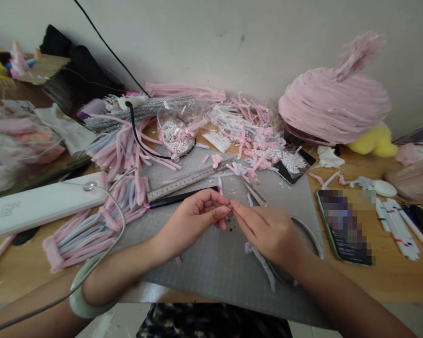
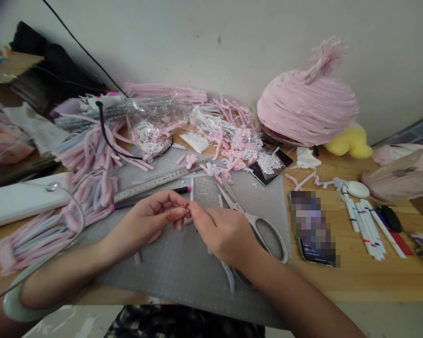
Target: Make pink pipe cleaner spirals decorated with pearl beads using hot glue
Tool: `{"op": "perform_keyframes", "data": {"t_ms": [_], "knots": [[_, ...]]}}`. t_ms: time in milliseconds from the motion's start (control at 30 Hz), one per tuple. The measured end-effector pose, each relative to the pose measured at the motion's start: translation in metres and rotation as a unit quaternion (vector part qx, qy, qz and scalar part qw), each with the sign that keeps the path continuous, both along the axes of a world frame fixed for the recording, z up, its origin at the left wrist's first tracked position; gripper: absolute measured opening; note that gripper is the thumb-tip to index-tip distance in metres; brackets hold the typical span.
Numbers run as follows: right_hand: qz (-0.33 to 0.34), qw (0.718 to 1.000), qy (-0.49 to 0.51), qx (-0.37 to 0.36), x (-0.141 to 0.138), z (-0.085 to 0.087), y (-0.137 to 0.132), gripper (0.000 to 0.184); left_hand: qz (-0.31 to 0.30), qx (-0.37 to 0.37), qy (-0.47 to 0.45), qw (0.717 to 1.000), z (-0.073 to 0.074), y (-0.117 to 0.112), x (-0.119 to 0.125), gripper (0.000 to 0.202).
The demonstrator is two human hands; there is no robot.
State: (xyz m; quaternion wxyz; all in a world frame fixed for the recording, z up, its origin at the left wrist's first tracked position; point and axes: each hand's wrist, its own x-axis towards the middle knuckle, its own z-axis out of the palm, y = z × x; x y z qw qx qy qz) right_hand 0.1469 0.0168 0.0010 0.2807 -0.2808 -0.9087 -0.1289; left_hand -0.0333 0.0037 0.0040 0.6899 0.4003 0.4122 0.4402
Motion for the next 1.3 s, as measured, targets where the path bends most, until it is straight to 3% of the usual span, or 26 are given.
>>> {"op": "perform_keyframes", "data": {"t_ms": [133,267,567,767,867,1000,1133,1300], "knots": [[0.010,1.000,0.005,0.019,0.006,0.002,0.003,0.021,-0.038,0.017,-0.043,0.998,-0.003,0.002,-0.003,0.019],[0.038,0.998,0.005,0.042,0.011,0.002,0.005,0.022,-0.067,0.059,-0.018,0.996,-0.003,0.002,-0.007,0.018],[0.087,0.995,0.037,0.014,0.013,0.002,0.005,0.025,-0.060,0.266,0.089,0.958,-0.003,0.003,-0.013,0.019],[0.100,0.994,0.037,0.013,0.013,0.004,0.003,0.025,-0.059,0.291,0.088,0.951,-0.002,0.000,-0.015,0.019],[0.096,0.994,0.030,0.029,0.013,0.005,0.003,0.025,-0.049,0.230,0.073,0.969,-0.001,0.000,-0.012,0.018],[0.059,0.997,0.022,0.052,0.012,0.005,0.003,0.025,-0.035,0.038,-0.041,0.998,-0.001,0.002,-0.008,0.021],[0.029,0.997,0.032,0.063,0.010,0.002,0.002,0.024,-0.073,-0.067,-0.148,0.984,0.002,-0.002,-0.004,0.022],[0.011,0.997,0.051,0.048,0.005,-0.001,-0.002,0.022,-0.016,-0.135,-0.227,0.964,0.002,-0.011,0.002,0.022]]}}
